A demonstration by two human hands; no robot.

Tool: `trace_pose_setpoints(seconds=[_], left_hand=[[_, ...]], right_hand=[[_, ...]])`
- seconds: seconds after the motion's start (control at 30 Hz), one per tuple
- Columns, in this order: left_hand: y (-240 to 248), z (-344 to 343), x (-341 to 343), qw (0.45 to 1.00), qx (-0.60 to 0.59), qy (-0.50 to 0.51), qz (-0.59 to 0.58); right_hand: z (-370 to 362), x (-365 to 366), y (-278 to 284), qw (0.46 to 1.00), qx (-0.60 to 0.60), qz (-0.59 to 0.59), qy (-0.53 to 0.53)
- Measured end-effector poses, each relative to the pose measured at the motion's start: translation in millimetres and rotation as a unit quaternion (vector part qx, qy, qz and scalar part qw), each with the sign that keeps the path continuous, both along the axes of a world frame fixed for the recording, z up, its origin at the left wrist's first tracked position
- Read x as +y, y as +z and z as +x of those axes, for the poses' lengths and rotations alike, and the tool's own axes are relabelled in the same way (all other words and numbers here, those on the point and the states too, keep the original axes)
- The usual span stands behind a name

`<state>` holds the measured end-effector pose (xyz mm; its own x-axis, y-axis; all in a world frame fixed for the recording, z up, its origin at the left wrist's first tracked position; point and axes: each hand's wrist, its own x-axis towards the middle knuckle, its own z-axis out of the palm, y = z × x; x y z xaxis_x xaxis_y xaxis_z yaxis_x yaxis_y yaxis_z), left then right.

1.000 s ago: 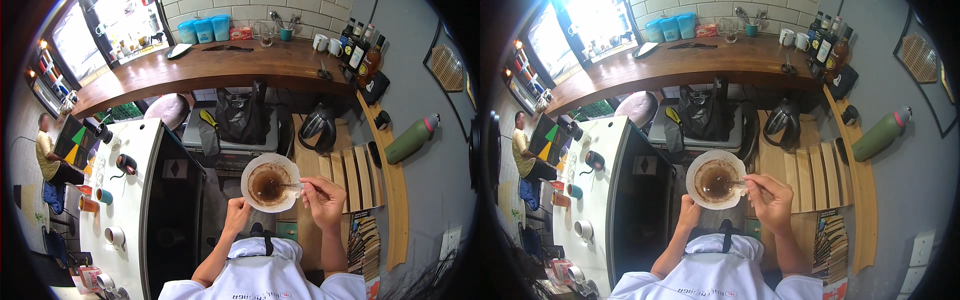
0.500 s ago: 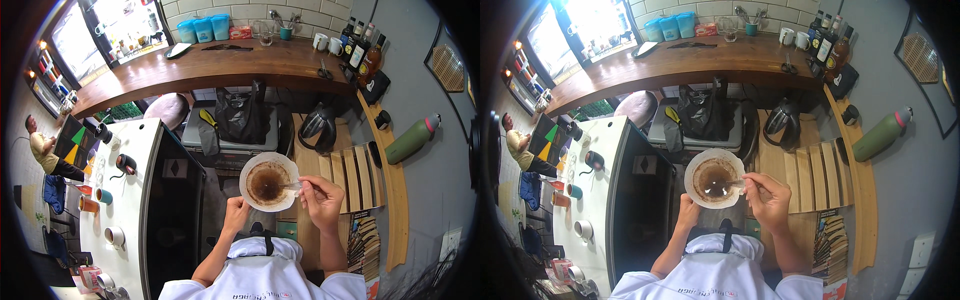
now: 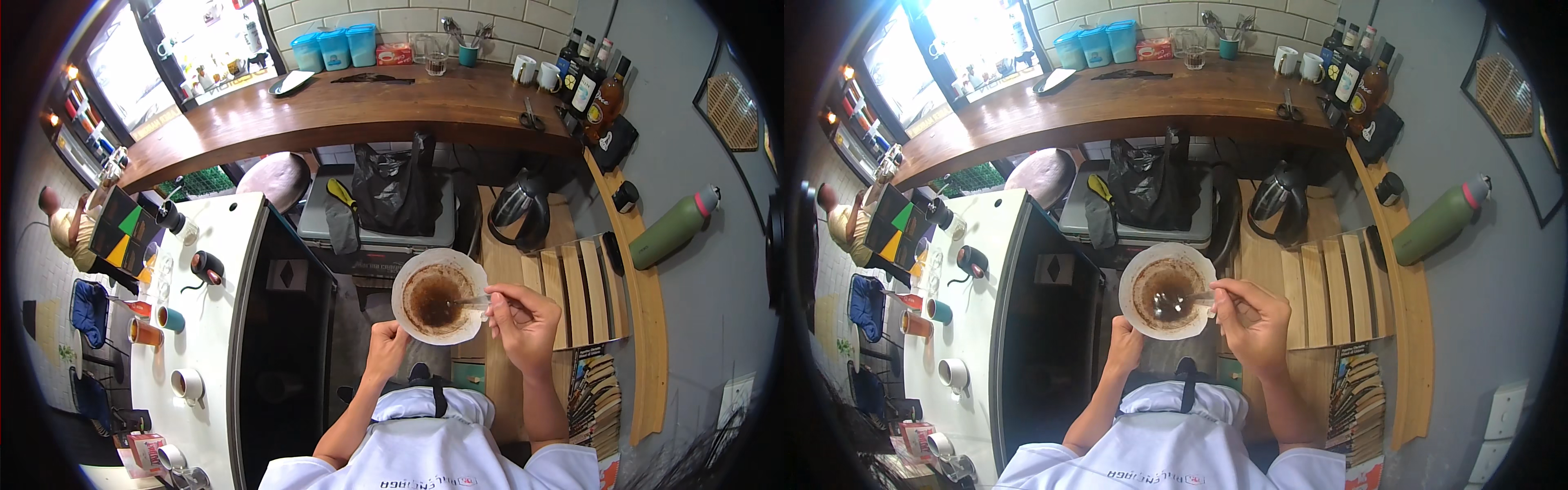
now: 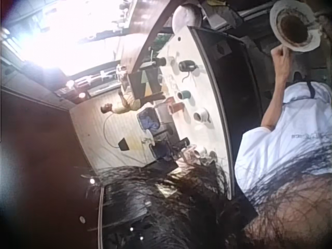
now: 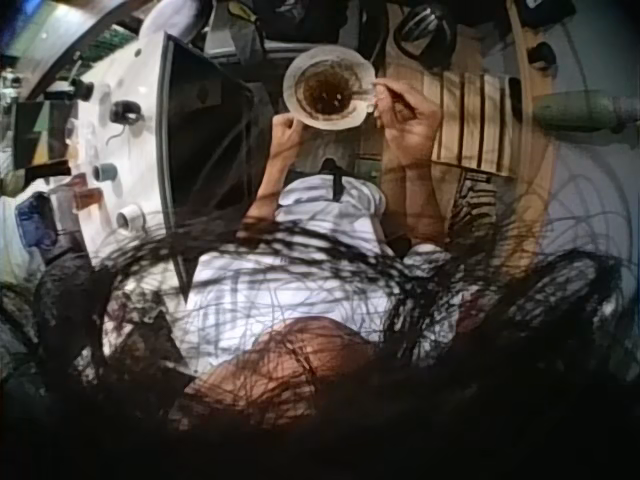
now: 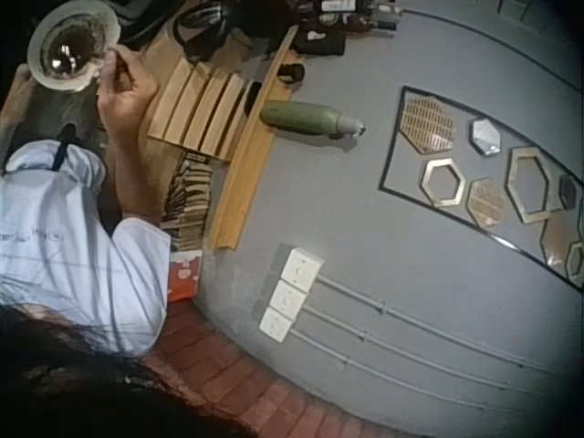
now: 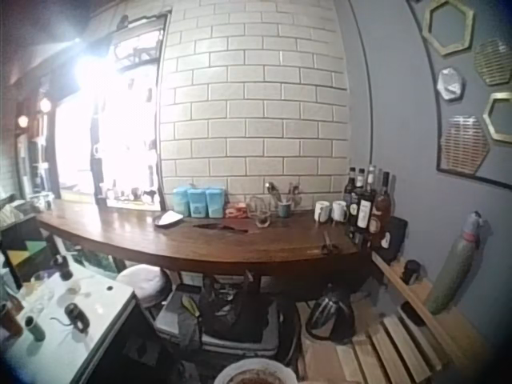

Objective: The person stirs a mixture in a pour-over filter with a spoon, pours liquid from a glass server into a white mug, and then picks up the filter and a kettle.

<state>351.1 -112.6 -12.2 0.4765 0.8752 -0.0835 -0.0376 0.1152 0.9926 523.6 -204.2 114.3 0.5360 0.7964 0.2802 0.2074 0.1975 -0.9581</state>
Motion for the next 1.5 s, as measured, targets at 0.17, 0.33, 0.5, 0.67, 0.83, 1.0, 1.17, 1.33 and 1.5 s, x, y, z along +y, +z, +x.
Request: trace_pose_setpoints(seconds=[0.17, 0.33, 0.5, 0.67, 0.83, 1.0, 1.17, 1.33, 1.5], left_hand=[[0.7, -1.5, -0.5, 1.0, 0.022, -0.006, -0.008], [-11.0, 0.2, 0.2, 1.0, -0.006, 0.013, 0.009], [-25.5, 2.5, 1.4, 0.999, -0.04, 0.016, 0.009], [-32.2, 3.2, 1.0, 0.998, -0.056, 0.019, 0.005], [-32.4, 5.1, -0.4, 0.998, -0.06, 0.034, 0.003], [-40.2, 1.7, 0.7, 0.998, -0.053, 0.036, 0.008], [-38.9, -0.4, 1.1, 0.998, -0.044, 0.041, 0.014], [-38.6, -0.6, 5.1, 0.997, -0.067, 0.045, 0.005], [-29.4, -1.4, 8.6, 0.997, -0.064, 0.046, -0.002]], right_hand=[[4.2, -0.5, 0.1, 0.998, 0.055, 0.014, -0.01], [4.5, 0.2, 5.3, 0.992, 0.097, -0.023, 0.073], [6.6, 1.3, -0.3, 0.995, 0.073, -0.021, 0.059], [6.5, -0.2, -0.8, 0.999, -0.002, 0.009, 0.038], [7.1, 1.2, 0.9, 0.987, -0.147, 0.009, 0.06], [5.6, 4.8, -3.4, 0.999, 0.048, 0.003, 0.02], [6.8, 5.7, -5.1, 0.994, 0.097, -0.006, 0.041], [5.5, 9.2, -2.9, 0.999, 0.04, 0.016, 0.014], [4.5, 9.7, -4.8, 0.998, 0.048, 0.004, 0.038]])
